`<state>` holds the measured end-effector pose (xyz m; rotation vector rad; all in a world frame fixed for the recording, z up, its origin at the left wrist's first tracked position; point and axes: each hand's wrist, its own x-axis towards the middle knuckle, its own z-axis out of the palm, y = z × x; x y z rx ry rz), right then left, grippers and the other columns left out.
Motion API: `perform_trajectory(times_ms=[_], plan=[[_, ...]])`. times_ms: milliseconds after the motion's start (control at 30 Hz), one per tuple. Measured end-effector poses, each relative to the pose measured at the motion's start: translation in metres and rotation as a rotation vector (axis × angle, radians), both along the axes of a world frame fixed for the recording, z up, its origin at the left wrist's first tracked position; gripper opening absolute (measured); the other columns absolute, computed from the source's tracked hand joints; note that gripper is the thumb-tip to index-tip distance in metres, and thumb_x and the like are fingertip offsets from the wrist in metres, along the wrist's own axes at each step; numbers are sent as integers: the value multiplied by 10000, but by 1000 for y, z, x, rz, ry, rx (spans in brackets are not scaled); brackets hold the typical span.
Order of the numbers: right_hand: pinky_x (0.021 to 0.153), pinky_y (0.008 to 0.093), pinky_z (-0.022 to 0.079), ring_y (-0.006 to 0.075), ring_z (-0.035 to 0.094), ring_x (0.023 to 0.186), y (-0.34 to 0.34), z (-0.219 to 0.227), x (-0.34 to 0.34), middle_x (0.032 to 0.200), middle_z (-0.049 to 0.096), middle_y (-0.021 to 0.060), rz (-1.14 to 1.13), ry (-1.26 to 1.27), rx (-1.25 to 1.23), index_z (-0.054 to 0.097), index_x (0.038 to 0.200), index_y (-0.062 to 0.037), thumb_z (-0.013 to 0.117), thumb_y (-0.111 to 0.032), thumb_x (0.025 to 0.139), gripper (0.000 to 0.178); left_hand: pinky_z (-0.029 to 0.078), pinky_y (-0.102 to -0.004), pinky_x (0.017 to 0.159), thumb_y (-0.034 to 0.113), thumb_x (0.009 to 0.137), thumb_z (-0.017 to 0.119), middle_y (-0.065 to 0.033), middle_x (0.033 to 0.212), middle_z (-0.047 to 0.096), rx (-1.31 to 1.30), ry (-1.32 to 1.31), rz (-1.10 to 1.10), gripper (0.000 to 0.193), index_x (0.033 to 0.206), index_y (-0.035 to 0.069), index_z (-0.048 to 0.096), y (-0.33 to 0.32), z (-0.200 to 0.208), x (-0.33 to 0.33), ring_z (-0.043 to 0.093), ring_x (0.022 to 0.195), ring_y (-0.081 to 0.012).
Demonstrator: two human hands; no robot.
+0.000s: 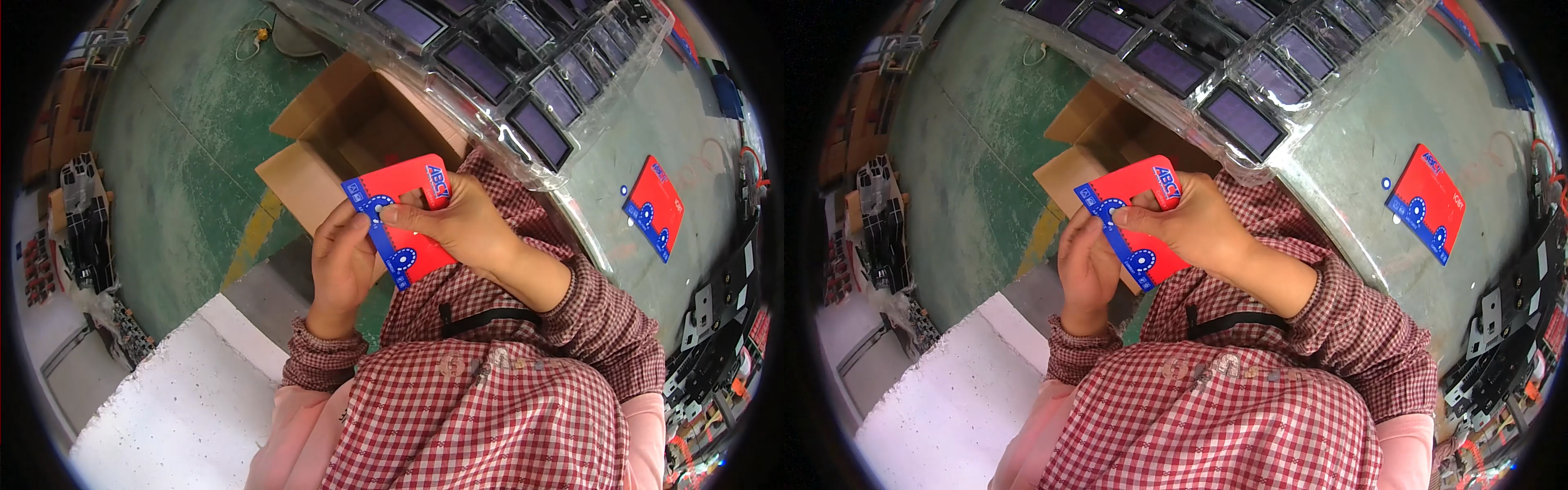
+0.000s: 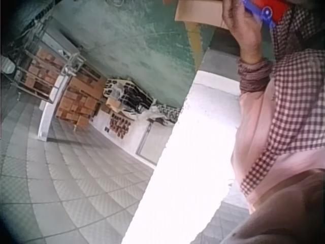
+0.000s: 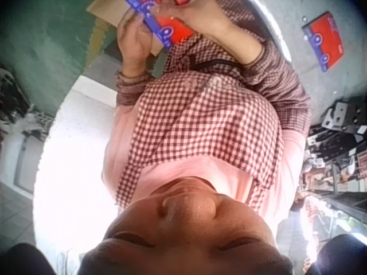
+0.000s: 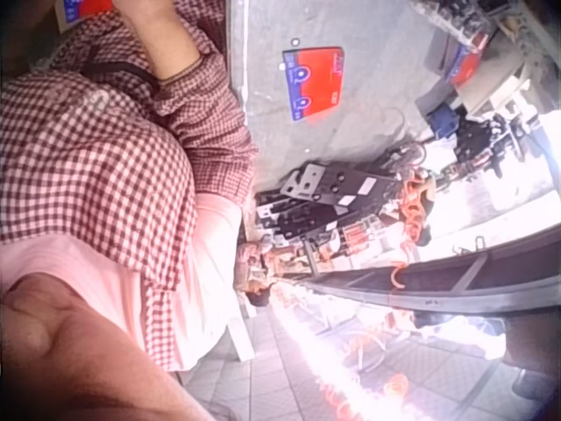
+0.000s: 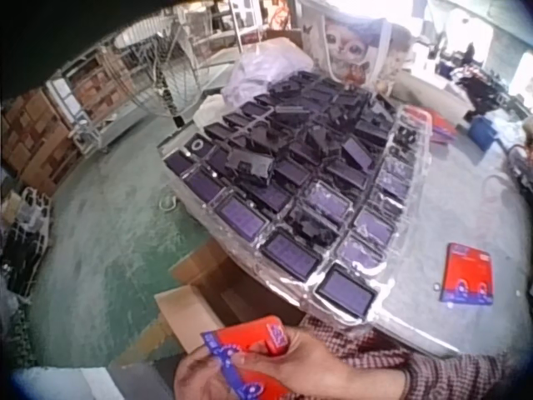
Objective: The person assembles red and blue plastic current meter components on a workbench. They use a screwdriver to punch holes in the plastic parts and then insert small white circular pieces into the holes. The person handles the components one at a time, repeatedly punching and inserting parts throughout the clip.
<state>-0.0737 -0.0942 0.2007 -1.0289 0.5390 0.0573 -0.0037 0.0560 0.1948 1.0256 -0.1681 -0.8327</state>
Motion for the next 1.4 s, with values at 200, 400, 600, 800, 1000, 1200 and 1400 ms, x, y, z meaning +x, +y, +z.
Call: perform_trajectory(times_ms=[200, 400, 600, 800, 1000, 1200, 1400], plan=[[620, 215, 467, 33, 561, 684, -1, 5, 0, 760, 642, -23, 11, 33, 48, 677, 902, -16, 734, -125, 817, 149, 443, -309, 920, 155, 989, 452, -110, 1116, 610, 91, -240, -16, 289, 1163, -63, 531, 10, -16, 1, 581, 1016, -172], [603, 215, 454, 31, 542, 661, -5, 8, 2, 735, 618, -41, 26, 24, 56, 670, 891, -26, 738, -128, 815, 144, 408, -298, 935, 156, 994, 442, -88, 1123, 580, -41, -69, 81, 238, 1121, -26, 529, 7, -14, -5, 533, 1045, -135], [604, 214, 462, 34, 552, 662, -7, 3, 2, 737, 626, -31, 6, 0, 51, 670, 889, -25, 740, -129, 813, 146, 364, -347, 1005, 302, 994, 419, -114, 1179, 556, 102, -311, 4, 436, 1230, -60, 477, 9, -7, 8, 509, 1119, -198], [644, 224, 479, 51, 571, 694, -3, 4, 6, 763, 640, -9, 82, -49, 1, 660, 906, -14, 741, -136, 813, 173, 332, -384, 1062, 341, 1011, 359, -148, 1295, 498, 42, -30, 86, 512, 1316, -66, 421, -22, 8, -9, 456, 1230, -264], [784, 252, 497, 100, 610, 854, -7, 5, 5, 945, 648, 51, 117, -51, 17, 598, 1072, 1, 761, -153, 797, 355, 353, -424, 1067, 425, 1022, 237, -226, 1402, 388, -24, 103, 155, 594, 1420, -16, 258, -20, 0, 3, 402, 1293, -297], [832, 272, 497, 120, 624, 923, 21, -9, -14, 994, 679, 52, 65, 7, 279, 642, 1080, -2, 741, -99, 801, 311, 384, -450, 1046, 464, 1012, 240, -243, 1403, 380, -130, 52, 380, 619, 1426, 5, 258, -34, 0, 5, 405, 1286, -321], [821, 264, 493, 92, 608, 894, 29, -10, -8, 985, 678, 34, -97, -48, 199, 666, 1051, -16, 689, -18, 813, 239, 378, -460, 1051, 492, 1001, 259, -242, 1404, 376, -97, -44, 459, 662, 1417, -22, 259, -39, 0, -1, 406, 1283, -331]])
